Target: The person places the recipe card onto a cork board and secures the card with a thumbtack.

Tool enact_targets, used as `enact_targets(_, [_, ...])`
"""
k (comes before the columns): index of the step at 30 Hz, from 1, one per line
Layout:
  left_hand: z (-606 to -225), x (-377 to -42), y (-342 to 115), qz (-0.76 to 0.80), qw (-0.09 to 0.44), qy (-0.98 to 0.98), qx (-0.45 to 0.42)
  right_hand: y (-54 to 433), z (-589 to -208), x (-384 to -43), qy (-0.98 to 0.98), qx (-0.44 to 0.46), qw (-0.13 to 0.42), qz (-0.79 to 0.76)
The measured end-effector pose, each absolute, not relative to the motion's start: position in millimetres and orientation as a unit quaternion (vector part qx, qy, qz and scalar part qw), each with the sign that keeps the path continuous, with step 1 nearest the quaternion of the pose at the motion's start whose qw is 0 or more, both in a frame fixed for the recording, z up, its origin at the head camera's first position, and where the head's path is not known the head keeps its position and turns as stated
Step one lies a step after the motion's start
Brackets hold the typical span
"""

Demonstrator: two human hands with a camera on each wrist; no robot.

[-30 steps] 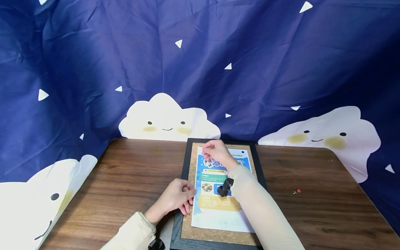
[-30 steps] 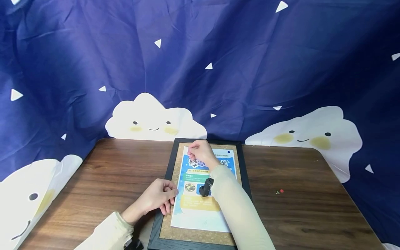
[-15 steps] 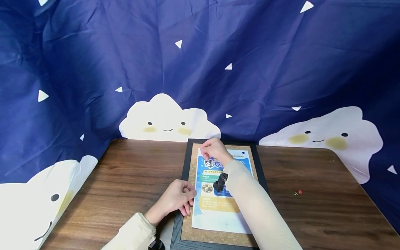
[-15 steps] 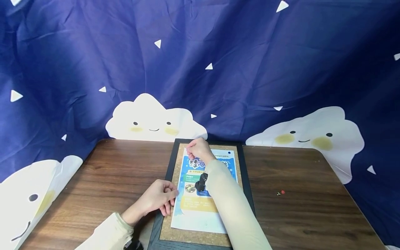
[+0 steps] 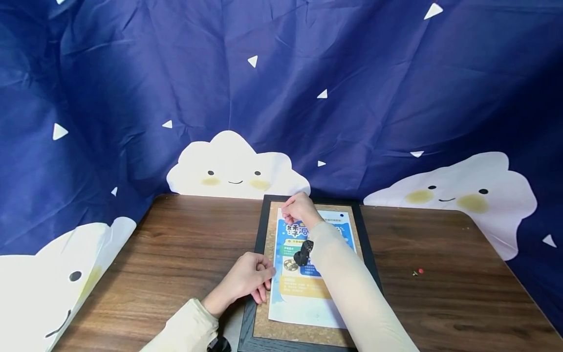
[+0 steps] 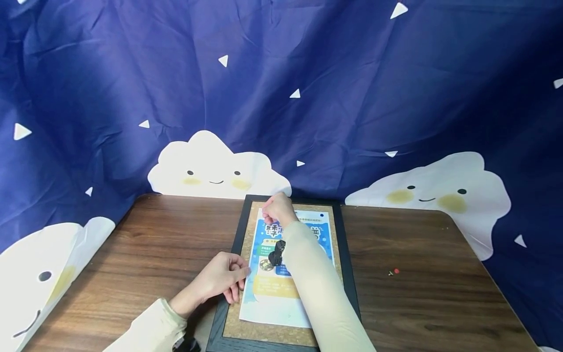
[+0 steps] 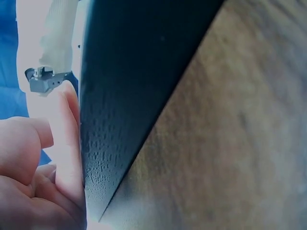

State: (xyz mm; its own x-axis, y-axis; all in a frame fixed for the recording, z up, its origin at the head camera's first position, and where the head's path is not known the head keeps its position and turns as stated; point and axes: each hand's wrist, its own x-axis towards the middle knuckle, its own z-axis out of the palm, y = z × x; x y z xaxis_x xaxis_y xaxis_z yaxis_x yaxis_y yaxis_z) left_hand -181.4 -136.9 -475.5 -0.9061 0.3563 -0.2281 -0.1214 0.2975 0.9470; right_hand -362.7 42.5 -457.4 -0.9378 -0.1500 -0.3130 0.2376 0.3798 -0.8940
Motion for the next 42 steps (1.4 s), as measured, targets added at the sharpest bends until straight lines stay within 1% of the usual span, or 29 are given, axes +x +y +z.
enact_targets(10, [-476,-180,-137,0.592,0.207,0.776,0.075,42,-452,-365,0.798,0.065,0.204,-0.563])
enact_targets(22, [-475,-178,-137,0.599,0.205,0.770,0.081,39,-451,-365,0.803,0.071,0.206,-0.555])
enact_targets(28, [-476,-179,-137,0.596,0.203,0.773,0.079,32,-453,-366,0.824,0.083,0.190,-0.527])
enact_targets(33, [-477,-180,-139,0.593,0.204,0.776,0.073,29,-455,-363,0.850,0.091,0.163,-0.492])
enact_targets(38, [-478,-181,-140,0.592,0.205,0.776,0.072,36,-458,-356,0.858,0.071,0.145,-0.487])
enact_targets(42, [-478,-182,-138,0.593,0.208,0.774,0.082,54,-461,-346,0.834,0.039,0.150,-0.529])
